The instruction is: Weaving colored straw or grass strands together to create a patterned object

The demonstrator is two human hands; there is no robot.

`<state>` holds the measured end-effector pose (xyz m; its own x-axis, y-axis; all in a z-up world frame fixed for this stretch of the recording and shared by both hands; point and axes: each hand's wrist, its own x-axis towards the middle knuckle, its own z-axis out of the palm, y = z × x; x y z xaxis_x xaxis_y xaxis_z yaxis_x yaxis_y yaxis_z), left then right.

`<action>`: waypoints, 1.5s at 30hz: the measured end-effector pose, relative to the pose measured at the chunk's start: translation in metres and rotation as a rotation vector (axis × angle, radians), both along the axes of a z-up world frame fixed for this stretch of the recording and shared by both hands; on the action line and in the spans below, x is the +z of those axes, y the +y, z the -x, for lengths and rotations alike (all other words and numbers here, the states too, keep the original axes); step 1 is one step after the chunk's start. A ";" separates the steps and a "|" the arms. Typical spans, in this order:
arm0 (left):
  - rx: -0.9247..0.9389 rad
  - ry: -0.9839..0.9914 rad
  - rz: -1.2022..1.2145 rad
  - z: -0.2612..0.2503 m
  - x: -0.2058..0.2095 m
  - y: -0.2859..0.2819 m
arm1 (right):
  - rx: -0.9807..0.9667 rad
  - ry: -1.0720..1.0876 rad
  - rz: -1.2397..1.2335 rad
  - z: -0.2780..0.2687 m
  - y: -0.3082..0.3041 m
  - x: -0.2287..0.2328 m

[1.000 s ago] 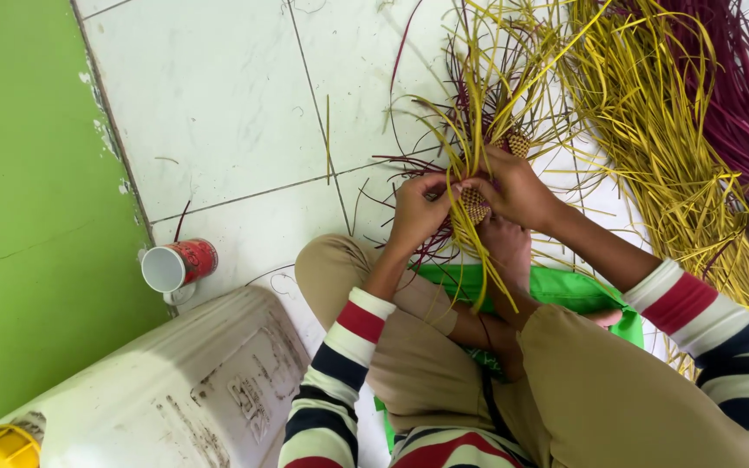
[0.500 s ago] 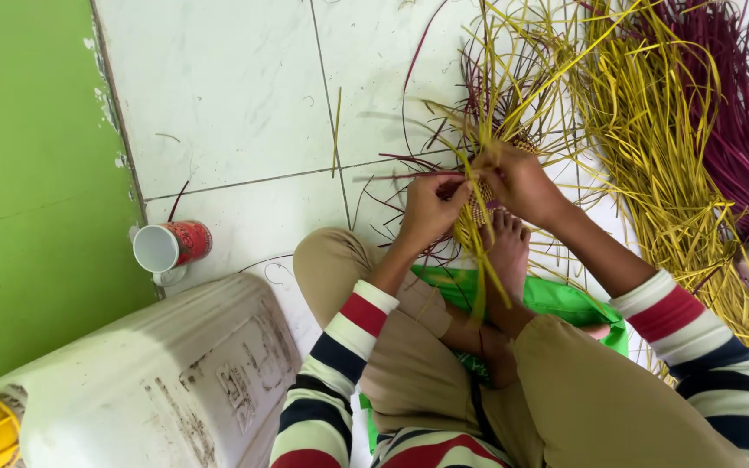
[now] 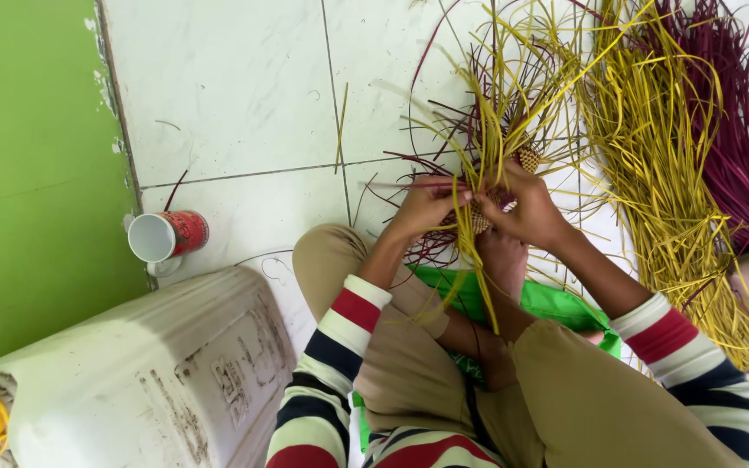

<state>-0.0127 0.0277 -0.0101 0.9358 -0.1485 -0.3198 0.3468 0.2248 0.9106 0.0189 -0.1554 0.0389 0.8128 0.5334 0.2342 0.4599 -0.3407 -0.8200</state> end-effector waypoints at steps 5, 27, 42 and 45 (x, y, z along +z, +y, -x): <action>0.004 0.215 0.083 -0.003 0.013 -0.004 | 0.145 -0.374 0.085 0.007 -0.003 0.010; 0.099 0.139 0.021 -0.002 -0.013 -0.013 | 0.124 -0.394 -0.009 0.008 -0.007 0.000; 0.070 -0.298 -0.406 -0.010 0.018 -0.009 | 0.003 0.288 -0.067 -0.041 -0.010 0.037; 0.066 -0.154 -0.298 0.003 0.016 -0.009 | 0.031 0.064 0.210 -0.027 -0.009 0.023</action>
<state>-0.0156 0.0187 0.0055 0.9810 -0.0070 -0.1937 0.1932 -0.0419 0.9803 0.0462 -0.1641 0.0615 0.8046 0.5904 0.0634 0.4221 -0.4936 -0.7604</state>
